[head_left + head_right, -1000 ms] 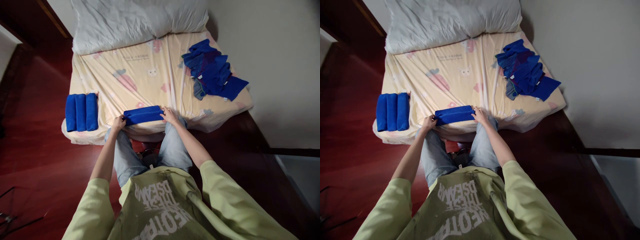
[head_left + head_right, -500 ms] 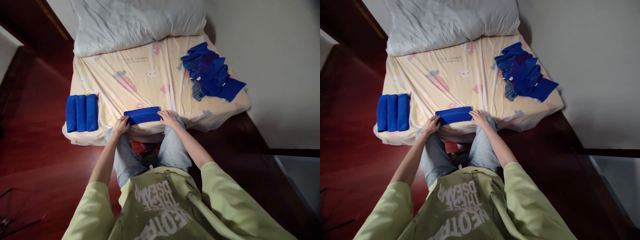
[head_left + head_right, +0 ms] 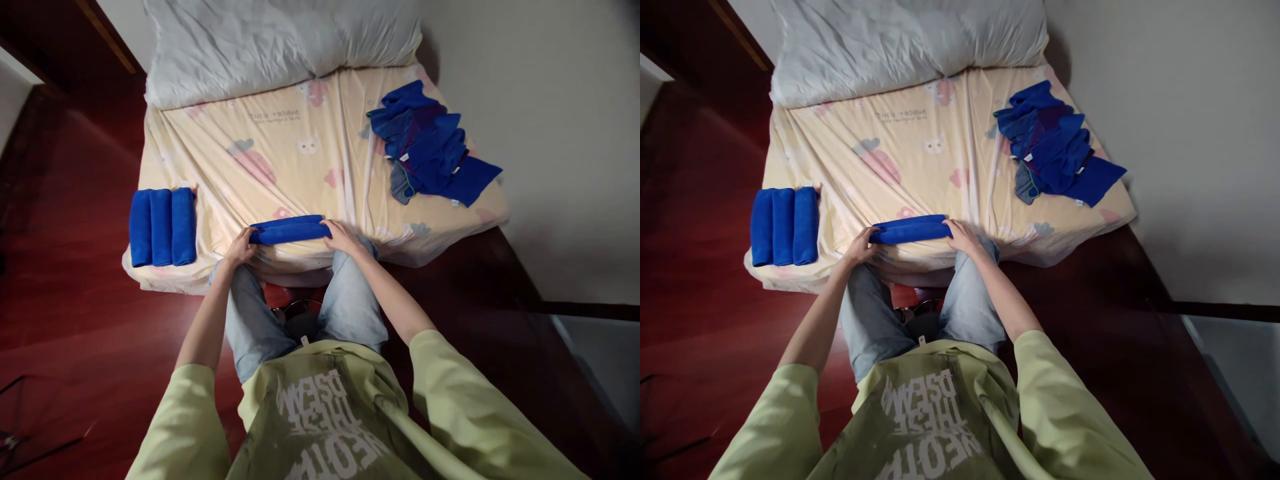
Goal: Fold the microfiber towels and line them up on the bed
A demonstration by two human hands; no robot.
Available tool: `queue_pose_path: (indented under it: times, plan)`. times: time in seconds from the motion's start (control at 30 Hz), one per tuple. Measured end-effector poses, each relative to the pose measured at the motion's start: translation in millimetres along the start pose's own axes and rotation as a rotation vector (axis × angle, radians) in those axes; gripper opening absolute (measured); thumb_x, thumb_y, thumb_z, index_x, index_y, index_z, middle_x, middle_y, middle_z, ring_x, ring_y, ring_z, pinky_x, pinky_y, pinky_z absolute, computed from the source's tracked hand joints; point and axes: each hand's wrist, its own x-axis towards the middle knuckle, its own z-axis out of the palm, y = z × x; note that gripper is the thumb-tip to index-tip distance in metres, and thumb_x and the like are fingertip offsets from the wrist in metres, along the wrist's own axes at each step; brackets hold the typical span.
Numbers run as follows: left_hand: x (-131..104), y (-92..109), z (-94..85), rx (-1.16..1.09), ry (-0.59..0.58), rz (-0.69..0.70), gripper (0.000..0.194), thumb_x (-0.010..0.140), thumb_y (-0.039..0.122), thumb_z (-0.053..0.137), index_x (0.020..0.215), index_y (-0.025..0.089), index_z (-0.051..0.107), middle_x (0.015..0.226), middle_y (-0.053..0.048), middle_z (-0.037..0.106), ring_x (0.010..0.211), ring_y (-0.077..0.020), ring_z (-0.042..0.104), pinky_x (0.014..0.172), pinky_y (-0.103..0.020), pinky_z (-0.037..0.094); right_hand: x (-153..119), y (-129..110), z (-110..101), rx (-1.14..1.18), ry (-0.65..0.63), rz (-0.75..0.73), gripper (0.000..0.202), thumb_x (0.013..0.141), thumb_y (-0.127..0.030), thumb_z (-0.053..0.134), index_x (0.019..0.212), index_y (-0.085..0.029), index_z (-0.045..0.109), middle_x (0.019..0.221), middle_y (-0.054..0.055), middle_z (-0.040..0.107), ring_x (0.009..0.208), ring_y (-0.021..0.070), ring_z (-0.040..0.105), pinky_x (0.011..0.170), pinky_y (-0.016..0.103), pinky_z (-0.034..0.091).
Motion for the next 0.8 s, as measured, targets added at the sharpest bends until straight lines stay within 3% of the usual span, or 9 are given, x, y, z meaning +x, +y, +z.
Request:
queue_pose_path:
  times: [0.2, 0.33, 0.57, 0.7, 0.8]
  plan:
    - [19.0, -7.2, 3.2, -0.15, 0.127, -0.224, 0.05, 0.089, 0.032, 0.048, 0.134, 0.015, 0.06, 0.113, -0.014, 0.074, 0.099, -0.0287, 0.071, 0.095, -0.043, 0.058, 26.5, 17.4, 5.2, 0.245, 0.054, 0.117, 0.037, 0.094, -0.031, 0.057, 0.128, -0.017, 0.063, 0.117, 0.012, 0.075, 0.102, 0.0241, 0.071, 0.096, 0.039, 0.057]
    - [36.7, -13.6, 17.1, -0.197, 0.266, -0.361, 0.048, 0.095, 0.039, 0.049, 0.136, 0.014, 0.055, 0.105, -0.013, 0.074, 0.095, -0.0268, 0.071, 0.089, -0.039, 0.058, 47.8, 28.8, 19.1, 0.357, 0.104, 0.235, 0.033, 0.098, -0.042, 0.054, 0.119, -0.018, 0.063, 0.102, 0.01, 0.074, 0.09, 0.0232, 0.071, 0.084, 0.036, 0.058]
    - [60.9, -34.2, 33.4, -0.194, 0.385, -0.31, 0.046, 0.099, 0.038, 0.05, 0.138, 0.014, 0.051, 0.108, -0.014, 0.071, 0.092, -0.0249, 0.07, 0.089, -0.037, 0.057, 71.4, 49.2, 47.6, 0.321, 0.264, 0.264, 0.036, 0.099, -0.053, 0.056, 0.107, -0.019, 0.066, 0.085, 0.006, 0.068, 0.082, 0.0224, 0.068, 0.08, 0.034, 0.057]
    - [67.2, -36.1, 35.2, -0.191, 0.411, -0.31, 0.038, 0.1, 0.033, 0.049, 0.134, 0.016, 0.053, 0.104, -0.011, 0.07, 0.091, -0.0232, 0.069, 0.092, -0.038, 0.057, 71.1, 52.6, 46.7, 0.283, 0.268, 0.28, 0.038, 0.099, -0.051, 0.059, 0.116, -0.018, 0.066, 0.088, 0.007, 0.069, 0.086, 0.0242, 0.069, 0.085, 0.037, 0.057]
    - [65.1, -30.1, 33.2, -0.124, 0.433, -0.285, 0.033, 0.1, 0.028, 0.049, 0.129, 0.017, 0.056, 0.117, -0.014, 0.066, 0.104, -0.0255, 0.067, 0.1, -0.041, 0.054, 64.5, 41.5, 37.3, 0.172, 0.252, 0.251, 0.047, 0.101, -0.046, 0.059, 0.139, -0.018, 0.057, 0.112, 0.013, 0.069, 0.109, 0.0292, 0.066, 0.101, 0.044, 0.054]
